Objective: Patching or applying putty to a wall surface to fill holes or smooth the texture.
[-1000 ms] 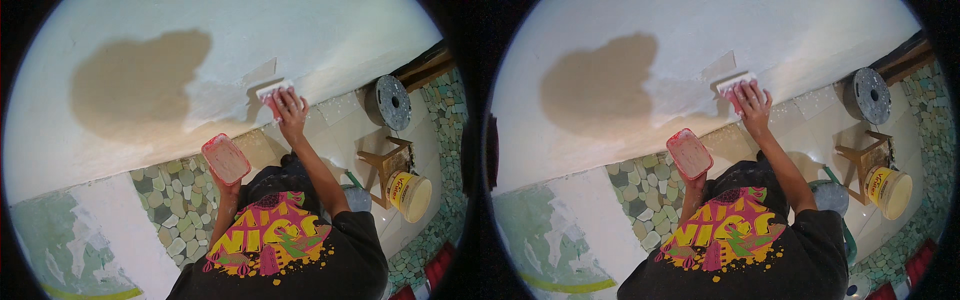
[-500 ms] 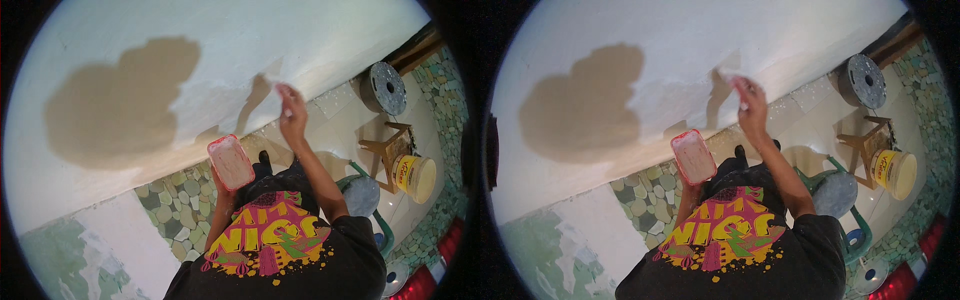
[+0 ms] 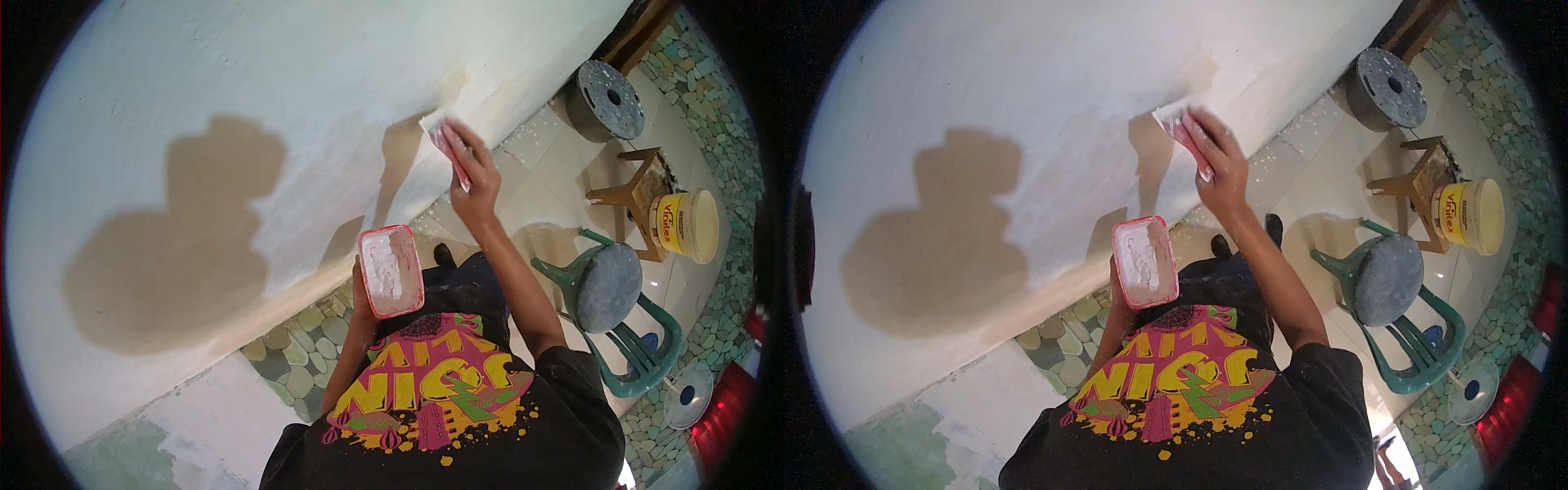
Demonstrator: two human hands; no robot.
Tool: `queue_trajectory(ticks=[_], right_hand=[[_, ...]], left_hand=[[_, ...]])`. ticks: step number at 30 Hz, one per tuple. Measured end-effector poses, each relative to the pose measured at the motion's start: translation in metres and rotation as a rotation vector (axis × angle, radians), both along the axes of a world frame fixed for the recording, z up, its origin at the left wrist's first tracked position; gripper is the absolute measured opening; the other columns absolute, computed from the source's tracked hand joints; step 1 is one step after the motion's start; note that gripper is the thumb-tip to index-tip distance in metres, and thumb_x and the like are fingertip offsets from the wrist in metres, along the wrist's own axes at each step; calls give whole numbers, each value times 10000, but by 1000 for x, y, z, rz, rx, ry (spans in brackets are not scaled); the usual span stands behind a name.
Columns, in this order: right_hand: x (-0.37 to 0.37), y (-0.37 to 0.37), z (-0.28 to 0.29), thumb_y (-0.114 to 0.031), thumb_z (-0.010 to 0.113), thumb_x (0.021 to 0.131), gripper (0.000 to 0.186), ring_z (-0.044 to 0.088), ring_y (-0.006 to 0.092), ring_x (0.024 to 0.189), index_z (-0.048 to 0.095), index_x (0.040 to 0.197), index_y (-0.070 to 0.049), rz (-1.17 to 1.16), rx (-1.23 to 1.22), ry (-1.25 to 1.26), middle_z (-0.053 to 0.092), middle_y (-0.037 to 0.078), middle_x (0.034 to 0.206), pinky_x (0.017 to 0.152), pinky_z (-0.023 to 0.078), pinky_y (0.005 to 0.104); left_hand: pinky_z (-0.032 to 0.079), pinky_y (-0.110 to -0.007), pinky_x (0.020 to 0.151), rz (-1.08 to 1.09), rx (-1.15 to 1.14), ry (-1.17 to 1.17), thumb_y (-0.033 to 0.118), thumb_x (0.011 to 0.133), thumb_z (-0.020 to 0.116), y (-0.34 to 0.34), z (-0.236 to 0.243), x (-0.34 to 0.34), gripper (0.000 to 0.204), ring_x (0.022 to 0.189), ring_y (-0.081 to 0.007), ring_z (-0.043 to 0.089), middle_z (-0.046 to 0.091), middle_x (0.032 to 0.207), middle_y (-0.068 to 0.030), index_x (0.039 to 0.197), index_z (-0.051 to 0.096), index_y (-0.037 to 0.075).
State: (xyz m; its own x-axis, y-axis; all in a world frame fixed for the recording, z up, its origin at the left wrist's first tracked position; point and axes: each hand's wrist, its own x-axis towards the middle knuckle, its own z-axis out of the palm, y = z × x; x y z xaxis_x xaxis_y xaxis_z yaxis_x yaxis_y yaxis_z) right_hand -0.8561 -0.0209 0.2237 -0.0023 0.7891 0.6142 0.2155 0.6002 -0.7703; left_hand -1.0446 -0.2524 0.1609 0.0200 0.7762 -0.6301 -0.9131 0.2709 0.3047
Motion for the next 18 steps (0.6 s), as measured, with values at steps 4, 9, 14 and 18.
queue_trajectory(ticks=[4,9,14,18], right_hand=[[-9,45,-22,-122,754,775,542,592,293,1325,710,1315,-136,-43,440,-238,625,98,1420,1097,491,457],[9,42,-79,-123,723,798,535,548,293,1373,691,1332,-154,139,350,-506,583,66,1475,1151,455,474],[40,22,-65,-24,708,820,508,596,290,1318,689,1320,-112,-49,197,-473,641,103,1407,1115,469,401],[7,35,-10,126,623,819,530,674,325,1184,669,1316,-54,-147,-172,76,693,148,1301,990,521,332]], left_hand=[[550,-555,1014,-29,0,4,626,972,497,-3,-6,-9,776,1210,-360,648,593,1430,-164,1530,445,89],[541,-562,1026,35,47,-40,624,949,556,-10,-6,-12,804,1234,-367,633,579,1442,-183,1537,436,88],[539,-566,1028,33,53,19,655,924,587,-11,-12,-17,851,1245,-376,624,574,1450,-177,1542,430,91],[544,-573,1018,49,54,-14,654,927,579,-12,-13,-17,846,1234,-385,630,578,1447,-175,1542,430,93]])
